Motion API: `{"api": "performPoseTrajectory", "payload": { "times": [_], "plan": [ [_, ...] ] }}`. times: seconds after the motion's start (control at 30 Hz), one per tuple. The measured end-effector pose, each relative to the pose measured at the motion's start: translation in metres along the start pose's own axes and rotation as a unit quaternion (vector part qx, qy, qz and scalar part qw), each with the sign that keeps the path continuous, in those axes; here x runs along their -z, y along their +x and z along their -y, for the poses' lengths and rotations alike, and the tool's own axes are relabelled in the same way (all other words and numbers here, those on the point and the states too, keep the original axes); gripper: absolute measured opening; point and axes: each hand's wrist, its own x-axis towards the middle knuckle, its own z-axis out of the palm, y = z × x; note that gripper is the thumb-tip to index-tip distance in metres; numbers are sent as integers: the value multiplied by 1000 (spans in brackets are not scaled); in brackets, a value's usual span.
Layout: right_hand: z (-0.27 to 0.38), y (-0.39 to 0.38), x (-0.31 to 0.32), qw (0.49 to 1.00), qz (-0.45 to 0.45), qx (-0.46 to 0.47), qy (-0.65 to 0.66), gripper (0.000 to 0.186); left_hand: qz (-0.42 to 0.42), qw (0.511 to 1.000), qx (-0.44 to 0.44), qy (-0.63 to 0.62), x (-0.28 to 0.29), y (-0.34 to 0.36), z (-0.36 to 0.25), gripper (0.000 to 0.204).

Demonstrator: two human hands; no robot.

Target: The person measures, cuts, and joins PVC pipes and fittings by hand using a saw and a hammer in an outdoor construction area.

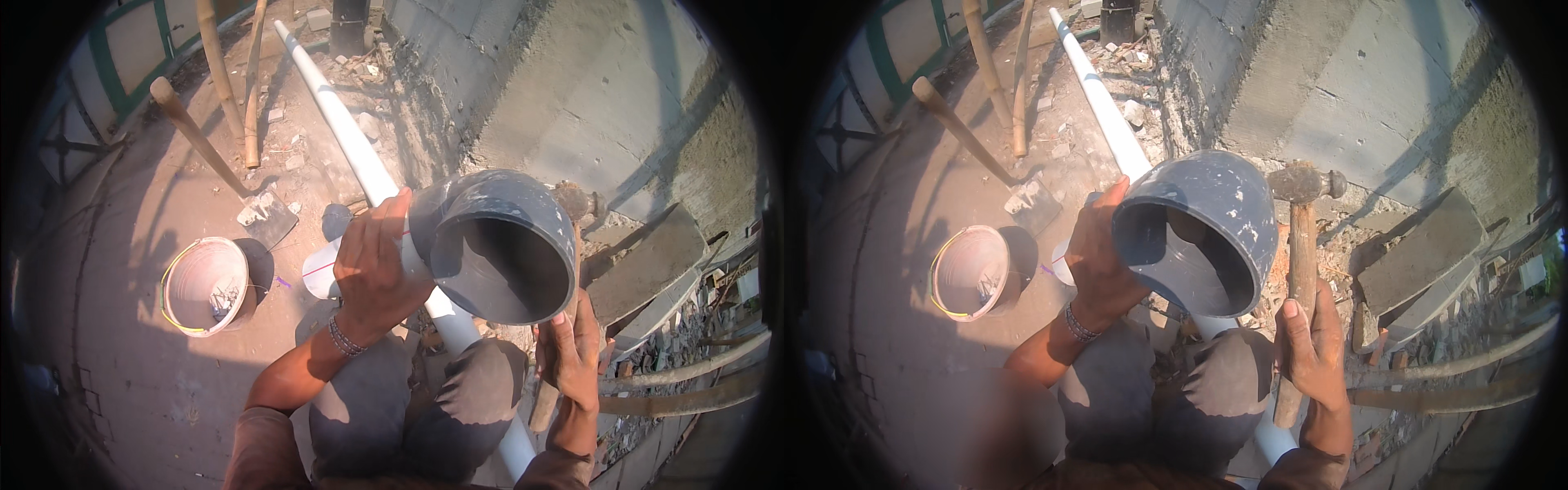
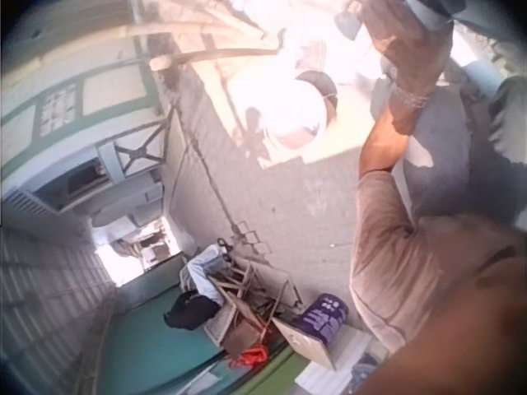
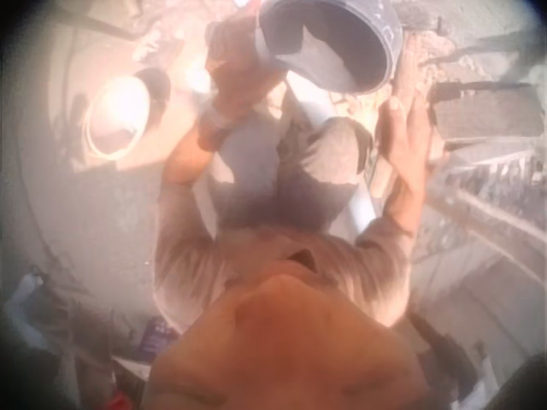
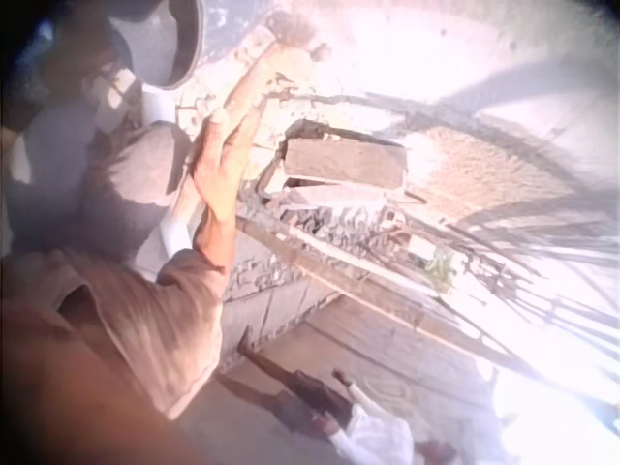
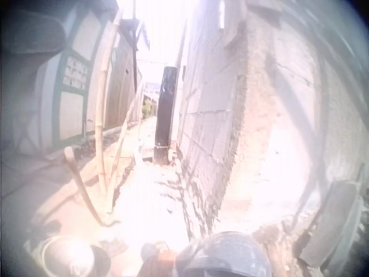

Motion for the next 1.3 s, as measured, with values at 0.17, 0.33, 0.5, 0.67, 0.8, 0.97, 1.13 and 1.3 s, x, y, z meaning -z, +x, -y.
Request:
{"api": "performPoseTrajectory", "payload": {
  "times": [0.17,0.33,0.5,0.67,0.8,0.97,1.13,1.3],
  "plan": [
    [2,1,0,999,16,-39,16,37,7,999,38,3,9,-13,4,92],
    [8,9,2,999,13,-2,-30,39,40,997,54,-27,17,-16,4,93],
    [-9,2,-3,986,146,0,-84,39,77,994,40,-71,38,-9,-14,91],
    [3,3,11,998,39,-27,44,37,131,989,35,-64,59,-16,-13,91],
    [-5,-2,-2,989,115,-86,19,37,182,982,28,-48,65,-25,-1,91],
    [-21,-4,-14,974,161,-156,33,36,212,974,71,-42,77,-36,3,91],
    [-15,-2,-21,983,118,-126,60,37,218,972,89,-22,84,-40,12,92],
    [-14,-4,-31,962,166,-205,77,36,202,977,62,-2,83,-48,15,91]
  ]
}}
